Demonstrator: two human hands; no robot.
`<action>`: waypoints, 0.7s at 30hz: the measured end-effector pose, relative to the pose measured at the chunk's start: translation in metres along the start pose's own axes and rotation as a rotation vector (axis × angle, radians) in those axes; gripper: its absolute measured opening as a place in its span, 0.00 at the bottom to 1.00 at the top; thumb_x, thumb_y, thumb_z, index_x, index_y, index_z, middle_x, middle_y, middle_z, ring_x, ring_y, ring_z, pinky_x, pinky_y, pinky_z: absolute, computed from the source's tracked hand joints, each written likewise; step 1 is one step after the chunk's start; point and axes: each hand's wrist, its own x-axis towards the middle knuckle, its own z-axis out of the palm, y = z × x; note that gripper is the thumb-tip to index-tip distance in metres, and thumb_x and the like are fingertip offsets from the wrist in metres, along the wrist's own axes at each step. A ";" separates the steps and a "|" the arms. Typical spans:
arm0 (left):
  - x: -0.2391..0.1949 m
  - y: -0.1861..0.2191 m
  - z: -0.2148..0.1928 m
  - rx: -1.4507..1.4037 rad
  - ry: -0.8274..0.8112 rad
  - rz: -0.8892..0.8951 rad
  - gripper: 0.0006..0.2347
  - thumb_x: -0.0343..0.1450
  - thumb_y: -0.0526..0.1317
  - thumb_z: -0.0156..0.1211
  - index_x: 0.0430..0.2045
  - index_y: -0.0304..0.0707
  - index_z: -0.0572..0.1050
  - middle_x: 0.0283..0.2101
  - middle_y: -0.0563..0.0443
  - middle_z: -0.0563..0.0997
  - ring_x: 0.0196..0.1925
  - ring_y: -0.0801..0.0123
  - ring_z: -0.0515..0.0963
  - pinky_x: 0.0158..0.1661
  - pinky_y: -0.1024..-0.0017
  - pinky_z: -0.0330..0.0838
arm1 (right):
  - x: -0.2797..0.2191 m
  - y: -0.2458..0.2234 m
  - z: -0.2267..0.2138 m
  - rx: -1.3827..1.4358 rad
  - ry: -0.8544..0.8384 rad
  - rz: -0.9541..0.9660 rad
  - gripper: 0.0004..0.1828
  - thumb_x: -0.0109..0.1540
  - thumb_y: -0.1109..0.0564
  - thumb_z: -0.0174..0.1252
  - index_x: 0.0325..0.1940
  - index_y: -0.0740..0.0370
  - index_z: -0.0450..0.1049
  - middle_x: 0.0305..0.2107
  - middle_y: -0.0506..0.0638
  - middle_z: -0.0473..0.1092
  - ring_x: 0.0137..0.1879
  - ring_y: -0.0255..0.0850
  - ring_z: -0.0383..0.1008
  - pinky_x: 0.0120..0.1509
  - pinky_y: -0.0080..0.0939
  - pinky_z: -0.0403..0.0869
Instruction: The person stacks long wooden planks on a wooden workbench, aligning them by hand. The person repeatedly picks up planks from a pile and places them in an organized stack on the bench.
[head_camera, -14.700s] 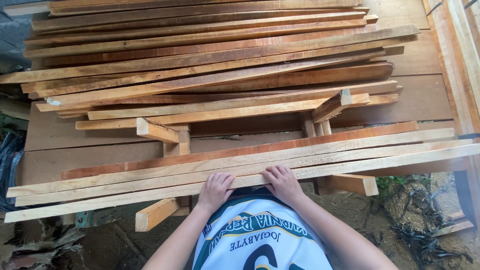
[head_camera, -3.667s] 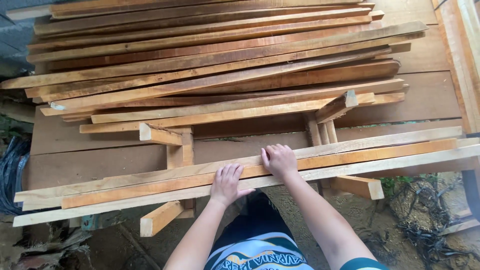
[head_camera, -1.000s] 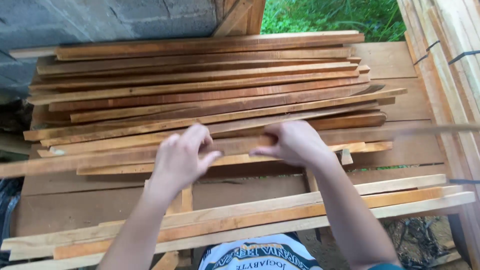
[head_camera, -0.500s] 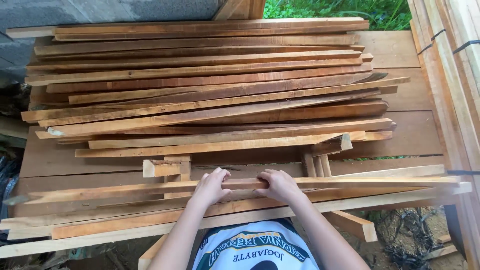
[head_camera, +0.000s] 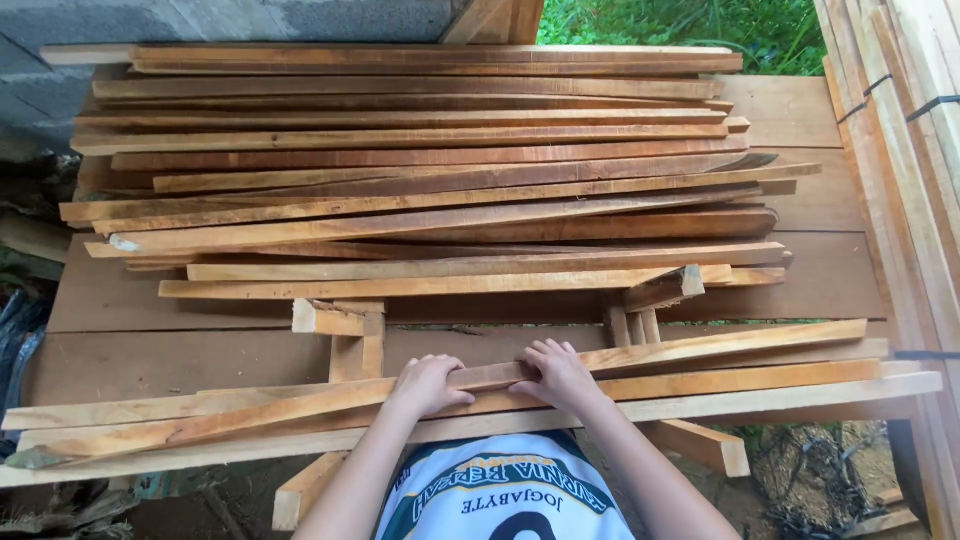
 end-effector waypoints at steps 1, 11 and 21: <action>0.003 -0.003 0.006 -0.002 -0.003 -0.002 0.22 0.62 0.55 0.72 0.48 0.55 0.79 0.52 0.57 0.82 0.60 0.57 0.77 0.57 0.58 0.69 | -0.004 -0.001 0.001 0.002 -0.004 0.000 0.28 0.52 0.31 0.68 0.43 0.49 0.72 0.36 0.45 0.69 0.51 0.44 0.71 0.56 0.45 0.68; 0.031 -0.019 0.022 0.087 -0.052 -0.036 0.24 0.57 0.60 0.71 0.45 0.59 0.79 0.49 0.59 0.84 0.58 0.63 0.80 0.54 0.61 0.71 | -0.005 0.003 0.016 0.053 0.137 -0.014 0.27 0.52 0.34 0.69 0.51 0.42 0.76 0.42 0.40 0.71 0.51 0.39 0.69 0.57 0.42 0.66; 0.028 -0.008 0.005 0.044 -0.089 -0.118 0.25 0.57 0.62 0.69 0.47 0.60 0.81 0.50 0.50 0.84 0.59 0.56 0.80 0.55 0.59 0.74 | 0.003 0.011 0.022 0.033 0.234 -0.046 0.26 0.51 0.38 0.71 0.51 0.42 0.77 0.41 0.40 0.71 0.51 0.39 0.69 0.56 0.42 0.66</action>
